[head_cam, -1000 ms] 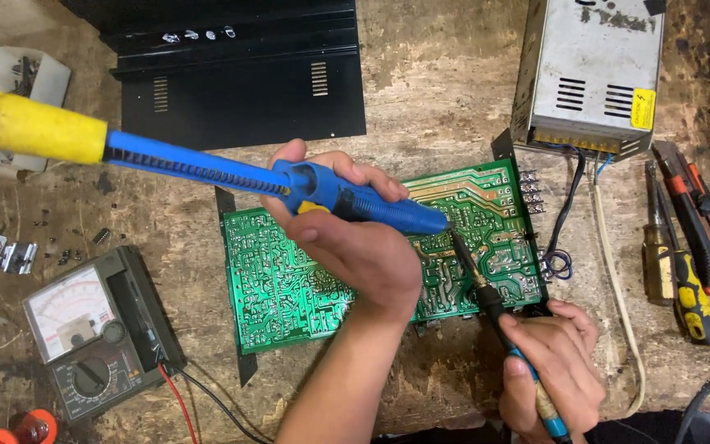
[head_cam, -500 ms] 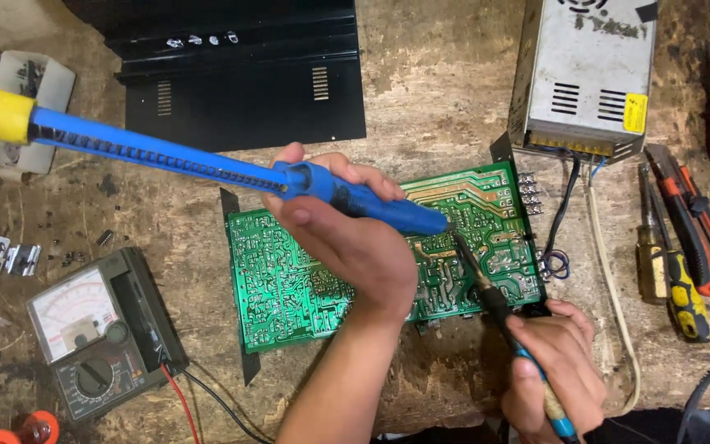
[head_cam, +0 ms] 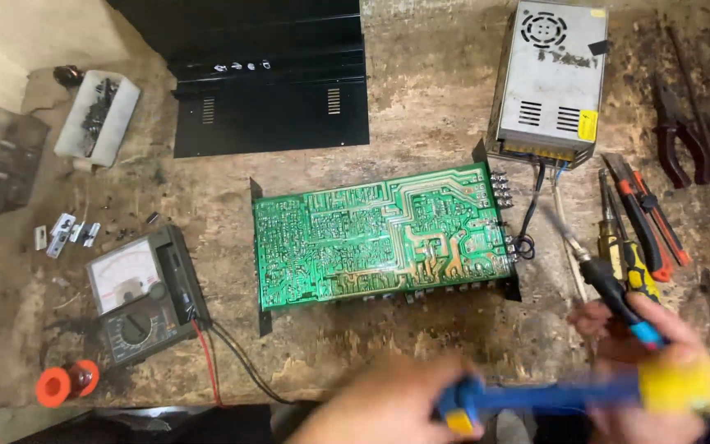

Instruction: The person uses multimeter probes to test points on a green circuit board. They then use a soldering iron and a hot air gun to work on the board's components.

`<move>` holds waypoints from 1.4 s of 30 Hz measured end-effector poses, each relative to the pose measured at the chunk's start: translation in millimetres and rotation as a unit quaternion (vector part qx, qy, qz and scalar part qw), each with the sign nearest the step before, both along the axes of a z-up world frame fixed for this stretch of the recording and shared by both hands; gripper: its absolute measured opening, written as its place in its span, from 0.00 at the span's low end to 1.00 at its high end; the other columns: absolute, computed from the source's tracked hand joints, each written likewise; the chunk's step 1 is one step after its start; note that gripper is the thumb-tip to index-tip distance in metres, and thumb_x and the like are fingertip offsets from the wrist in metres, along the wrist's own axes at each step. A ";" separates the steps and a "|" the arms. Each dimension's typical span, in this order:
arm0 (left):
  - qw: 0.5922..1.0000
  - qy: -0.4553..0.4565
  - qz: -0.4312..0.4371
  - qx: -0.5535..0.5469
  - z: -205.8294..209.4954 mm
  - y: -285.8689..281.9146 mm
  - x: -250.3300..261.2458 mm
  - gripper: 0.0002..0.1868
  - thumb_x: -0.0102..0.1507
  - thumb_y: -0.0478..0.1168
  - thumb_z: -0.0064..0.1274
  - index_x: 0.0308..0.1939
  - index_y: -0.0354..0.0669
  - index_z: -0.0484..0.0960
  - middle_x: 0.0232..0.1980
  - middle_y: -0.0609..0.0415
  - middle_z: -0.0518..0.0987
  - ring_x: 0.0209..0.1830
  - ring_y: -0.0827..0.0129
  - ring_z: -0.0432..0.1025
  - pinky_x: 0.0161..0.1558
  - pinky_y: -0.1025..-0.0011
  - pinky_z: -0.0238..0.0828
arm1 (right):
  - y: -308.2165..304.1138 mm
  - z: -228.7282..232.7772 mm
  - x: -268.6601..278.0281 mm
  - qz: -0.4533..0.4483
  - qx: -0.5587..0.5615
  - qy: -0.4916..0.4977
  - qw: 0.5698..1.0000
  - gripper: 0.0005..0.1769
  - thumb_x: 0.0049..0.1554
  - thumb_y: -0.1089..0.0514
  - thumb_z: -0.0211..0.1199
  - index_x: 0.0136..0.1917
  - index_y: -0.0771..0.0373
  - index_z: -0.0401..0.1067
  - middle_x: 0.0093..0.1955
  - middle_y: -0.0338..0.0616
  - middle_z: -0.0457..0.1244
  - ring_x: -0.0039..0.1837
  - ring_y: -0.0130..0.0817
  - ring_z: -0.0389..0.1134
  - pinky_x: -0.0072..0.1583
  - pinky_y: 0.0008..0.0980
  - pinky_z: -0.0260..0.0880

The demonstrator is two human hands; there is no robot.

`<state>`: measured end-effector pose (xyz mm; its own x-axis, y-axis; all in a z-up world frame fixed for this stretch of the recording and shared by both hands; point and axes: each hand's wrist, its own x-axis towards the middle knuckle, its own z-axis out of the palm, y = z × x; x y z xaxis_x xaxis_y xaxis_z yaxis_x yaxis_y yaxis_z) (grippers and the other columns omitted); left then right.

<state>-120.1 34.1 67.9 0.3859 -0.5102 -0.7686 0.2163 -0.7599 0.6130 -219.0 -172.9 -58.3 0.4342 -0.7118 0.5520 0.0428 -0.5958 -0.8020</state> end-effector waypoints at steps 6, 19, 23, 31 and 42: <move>0.968 -0.063 -0.230 -0.078 -39.6 7.4 -35.7 0.13 0.55 0.45 0.34 0.41 0.46 0.59 0.26 0.37 0.66 0.31 0.44 0.65 0.32 0.54 0.56 | -3.0 63.8 1.0 0.559 0.393 -0.101 0.723 0.15 0.57 0.56 0.49 0.52 0.70 0.63 0.30 0.64 0.56 0.32 0.50 0.62 0.36 0.44 0.66; 0.980 -0.067 -0.182 -0.040 -57.6 -11.6 -48.7 0.23 0.53 0.48 0.37 0.51 0.53 0.55 0.34 0.45 0.69 0.31 0.48 0.65 0.32 0.56 0.59 | 49.0 27.8 4.2 0.381 0.075 0.023 0.921 0.28 0.55 0.38 0.37 0.43 0.62 0.66 0.38 0.49 0.64 0.45 0.36 0.66 0.48 0.27 0.63; 0.982 -0.041 -0.170 -0.071 -25.6 15.3 -17.1 0.25 0.47 0.51 0.43 0.47 0.55 0.63 0.41 0.53 0.71 0.36 0.62 0.67 0.35 0.69 0.60 | 38.0 40.5 14.5 0.291 0.218 -0.061 0.930 0.24 0.53 0.42 0.44 0.53 0.62 0.60 0.40 0.59 0.60 0.38 0.40 0.65 0.28 0.18 0.47; 0.608 -0.220 0.454 -0.613 -36.0 -9.1 73.8 0.23 0.55 0.61 0.32 0.34 0.45 0.64 0.18 0.61 0.66 0.12 0.79 0.60 0.14 0.83 0.58 | 57.1 9.1 37.7 0.226 -0.110 0.138 0.958 0.22 0.52 0.52 0.37 0.45 0.71 0.64 0.39 0.53 0.61 0.48 0.40 0.59 0.60 0.42 0.58; 0.465 -0.292 0.627 -0.553 -70.5 -43.6 110.1 0.34 0.53 0.64 0.25 0.50 0.40 0.55 0.26 0.56 0.63 0.14 0.76 0.59 0.15 0.79 0.61 | 78.8 19.5 55.1 0.245 -0.168 0.079 0.952 0.14 0.50 0.60 0.42 0.38 0.75 0.63 0.37 0.54 0.60 0.37 0.37 0.61 0.59 0.46 0.53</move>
